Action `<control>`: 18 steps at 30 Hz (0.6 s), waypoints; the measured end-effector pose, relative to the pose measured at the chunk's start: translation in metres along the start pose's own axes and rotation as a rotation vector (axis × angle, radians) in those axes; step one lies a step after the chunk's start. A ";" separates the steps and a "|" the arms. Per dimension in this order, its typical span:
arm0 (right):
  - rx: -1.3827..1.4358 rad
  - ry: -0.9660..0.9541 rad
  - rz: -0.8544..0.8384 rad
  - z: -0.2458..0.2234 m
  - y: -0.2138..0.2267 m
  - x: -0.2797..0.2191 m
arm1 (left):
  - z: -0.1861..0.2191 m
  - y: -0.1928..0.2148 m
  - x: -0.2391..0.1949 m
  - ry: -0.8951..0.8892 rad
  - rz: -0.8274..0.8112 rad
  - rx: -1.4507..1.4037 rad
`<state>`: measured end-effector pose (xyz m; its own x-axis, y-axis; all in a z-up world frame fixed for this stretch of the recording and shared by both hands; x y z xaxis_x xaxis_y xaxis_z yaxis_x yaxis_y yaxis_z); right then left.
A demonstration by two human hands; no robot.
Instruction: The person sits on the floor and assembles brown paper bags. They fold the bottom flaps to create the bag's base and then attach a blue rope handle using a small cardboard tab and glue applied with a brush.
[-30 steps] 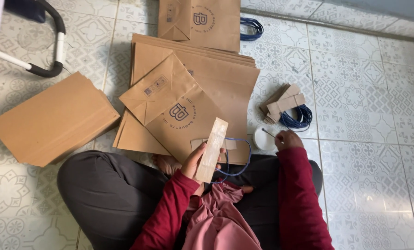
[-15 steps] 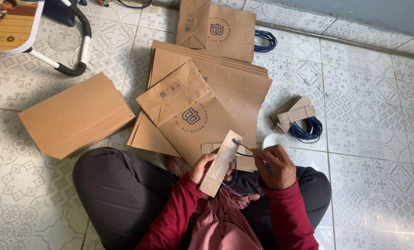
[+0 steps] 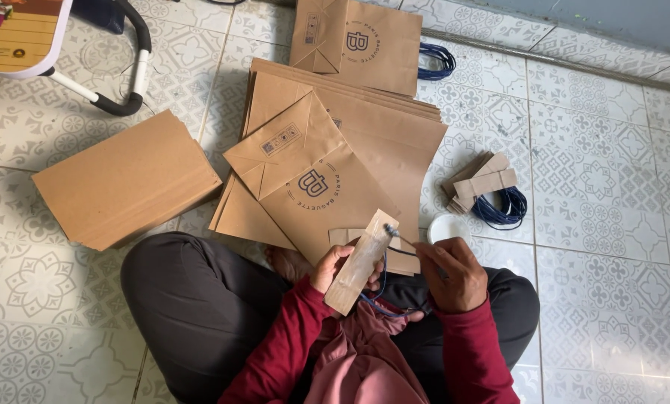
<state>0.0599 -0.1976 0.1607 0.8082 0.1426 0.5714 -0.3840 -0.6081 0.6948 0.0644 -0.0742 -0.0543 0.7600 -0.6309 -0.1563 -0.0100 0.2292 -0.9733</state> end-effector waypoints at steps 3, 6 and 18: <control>-0.068 -0.052 -0.023 0.020 -0.003 -0.010 | -0.001 0.002 -0.003 -0.008 0.021 -0.011; -0.125 -0.187 0.003 0.081 0.008 -0.015 | -0.007 0.013 0.004 0.000 0.022 -0.026; 0.160 -0.064 -0.072 0.045 -0.005 -0.009 | 0.044 -0.014 -0.011 -0.182 0.131 0.097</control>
<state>0.0748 -0.2311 0.1318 0.8598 0.1431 0.4901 -0.2524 -0.7152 0.6517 0.0848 -0.0374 -0.0313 0.8608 -0.4495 -0.2387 -0.0602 0.3758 -0.9248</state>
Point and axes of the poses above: each hand's wrist, its own x-axis towards the middle knuckle, its own y-axis out of the back of the hand, z = x × y, the point moved 10 cm from there along x, towards the middle knuckle, and after that the axes turned 3 degrees about x, right-handed, at the moved point
